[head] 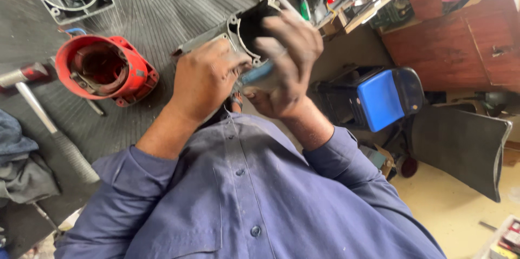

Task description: The person uses a rubber mallet to tap a metal engine casing, then wipes it with a cloth. They handle a red cylindrical component and use a blue-handled tool to scrape or clean the interior of the casing. The person places a small metal part into the casing and continues cleaning with the tool.

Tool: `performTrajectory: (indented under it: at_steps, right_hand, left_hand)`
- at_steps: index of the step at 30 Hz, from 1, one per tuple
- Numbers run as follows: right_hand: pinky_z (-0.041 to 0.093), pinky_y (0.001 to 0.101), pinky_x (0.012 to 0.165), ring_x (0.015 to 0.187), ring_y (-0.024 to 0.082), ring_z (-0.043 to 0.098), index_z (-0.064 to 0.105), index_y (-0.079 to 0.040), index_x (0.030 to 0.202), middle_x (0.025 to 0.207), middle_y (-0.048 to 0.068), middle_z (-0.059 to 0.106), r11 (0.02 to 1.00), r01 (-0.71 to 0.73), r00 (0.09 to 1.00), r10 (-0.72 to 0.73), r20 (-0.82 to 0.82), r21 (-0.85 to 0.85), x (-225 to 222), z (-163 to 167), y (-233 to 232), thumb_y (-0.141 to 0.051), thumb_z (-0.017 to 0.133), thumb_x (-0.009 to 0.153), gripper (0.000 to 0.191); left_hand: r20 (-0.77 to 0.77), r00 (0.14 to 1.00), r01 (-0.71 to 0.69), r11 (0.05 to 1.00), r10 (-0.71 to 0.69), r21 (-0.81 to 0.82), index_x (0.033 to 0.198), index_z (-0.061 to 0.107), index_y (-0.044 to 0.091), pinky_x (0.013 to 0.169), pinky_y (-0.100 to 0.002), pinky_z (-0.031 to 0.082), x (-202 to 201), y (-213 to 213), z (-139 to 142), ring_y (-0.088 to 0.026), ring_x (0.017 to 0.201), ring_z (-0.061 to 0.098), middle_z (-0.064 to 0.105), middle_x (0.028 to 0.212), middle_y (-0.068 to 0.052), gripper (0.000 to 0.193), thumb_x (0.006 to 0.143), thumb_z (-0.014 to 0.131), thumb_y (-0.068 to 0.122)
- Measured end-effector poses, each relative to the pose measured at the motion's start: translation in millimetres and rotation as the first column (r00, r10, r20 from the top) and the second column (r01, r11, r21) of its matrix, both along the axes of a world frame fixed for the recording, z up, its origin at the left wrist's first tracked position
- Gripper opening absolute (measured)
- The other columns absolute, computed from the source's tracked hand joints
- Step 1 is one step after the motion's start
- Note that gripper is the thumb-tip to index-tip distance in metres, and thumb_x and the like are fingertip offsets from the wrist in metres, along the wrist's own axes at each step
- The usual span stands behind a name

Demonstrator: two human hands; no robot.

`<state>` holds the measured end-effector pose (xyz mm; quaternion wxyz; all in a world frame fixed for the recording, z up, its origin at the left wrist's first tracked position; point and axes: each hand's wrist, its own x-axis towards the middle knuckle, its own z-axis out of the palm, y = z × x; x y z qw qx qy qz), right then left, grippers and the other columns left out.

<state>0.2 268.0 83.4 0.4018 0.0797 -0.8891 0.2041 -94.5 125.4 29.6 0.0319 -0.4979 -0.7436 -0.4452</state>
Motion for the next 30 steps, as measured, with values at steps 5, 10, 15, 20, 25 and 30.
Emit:
performTrajectory:
  at_steps: [5, 10, 15, 20, 25, 30]
  right_hand:
    - [0.044, 0.0466, 0.103, 0.112, 0.026, 0.061, 0.072, -0.009, 0.113, 0.106, 0.007, 0.062, 0.994, 0.053, 0.975, -0.072, 0.208, 0.095, -8, 16, -5, -0.032, 0.069, 0.104, 0.025]
    - [0.041, 0.0478, 0.097, 0.105, 0.03, 0.062, 0.07, -0.011, 0.1, 0.099, 0.005, 0.061, 0.972, 0.192, 0.94, -0.223, 0.258, 0.139, 6, 13, -26, -0.018, 0.073, 0.092, 0.011]
    - [0.045, 0.0411, 0.093, 0.097, 0.027, 0.056, 0.072, -0.009, 0.099, 0.096, 0.004, 0.059, 0.986, -0.135, 0.976, 0.149, 0.16, -0.094, -12, -4, 9, -0.015, 0.076, 0.086, 0.014]
    - [0.04, 0.0462, 0.097, 0.105, 0.028, 0.058, 0.071, -0.01, 0.102, 0.1, 0.005, 0.06, 0.985, 0.126, 0.98, -0.141, 0.139, 0.114, 0, -6, -5, -0.015, 0.073, 0.087, 0.016]
    - [0.041, 0.0459, 0.092, 0.1, 0.029, 0.057, 0.067, -0.008, 0.092, 0.096, 0.005, 0.057, 0.994, 0.088, 0.986, -0.096, 0.135, 0.068, -12, -15, -5, -0.015, 0.073, 0.087, 0.01]
    - [0.036, 0.044, 0.074, 0.081, 0.027, 0.047, 0.06, -0.005, 0.069, 0.082, 0.006, 0.052, 0.778, -0.595, 0.799, 0.546, -0.252, -0.199, -46, -32, 41, -0.018, 0.073, 0.077, 0.02]
  left_hand:
    - [-0.122, 0.991, -0.069, 0.994, 0.057, -0.09, 0.089, 0.07, 0.009, 0.078, -0.043, 0.052, -6, 1, -2, -0.028, 0.093, 0.066, 0.066, 0.102, -0.007, 0.01, 0.08, 0.075, 0.009]
    - [-0.116, 0.986, -0.137, 0.974, 0.117, -0.182, 0.131, 0.071, 0.003, 0.082, -0.045, 0.048, -13, -3, 0, -0.031, 0.091, 0.059, 0.055, 0.094, -0.009, 0.054, 0.079, 0.077, 0.014]
    - [-0.154, 0.976, -0.182, 0.968, 0.156, -0.17, 0.124, 0.069, -0.001, 0.08, -0.046, 0.045, -15, 0, -4, -0.033, 0.09, 0.056, 0.052, 0.093, -0.012, 0.063, 0.069, 0.078, 0.027]
    - [-0.272, 0.94, -0.28, 0.92, 0.205, -0.275, 0.128, 0.07, 0.002, 0.082, -0.044, 0.044, -15, 8, -18, -0.03, 0.096, 0.056, 0.053, 0.098, -0.009, 0.052, 0.079, 0.072, 0.018]
    - [-0.339, 0.919, -0.323, 0.878, 0.201, -0.354, 0.136, 0.069, 0.005, 0.089, -0.042, 0.045, -20, 10, -27, -0.028, 0.1, 0.055, 0.052, 0.102, -0.008, 0.048, 0.089, 0.07, 0.016]
    - [-0.254, 0.954, -0.224, 0.945, 0.162, -0.239, 0.124, 0.069, -0.001, 0.083, -0.047, 0.045, -28, 18, -27, -0.034, 0.096, 0.055, 0.054, 0.097, -0.012, 0.076, 0.072, 0.078, 0.053]
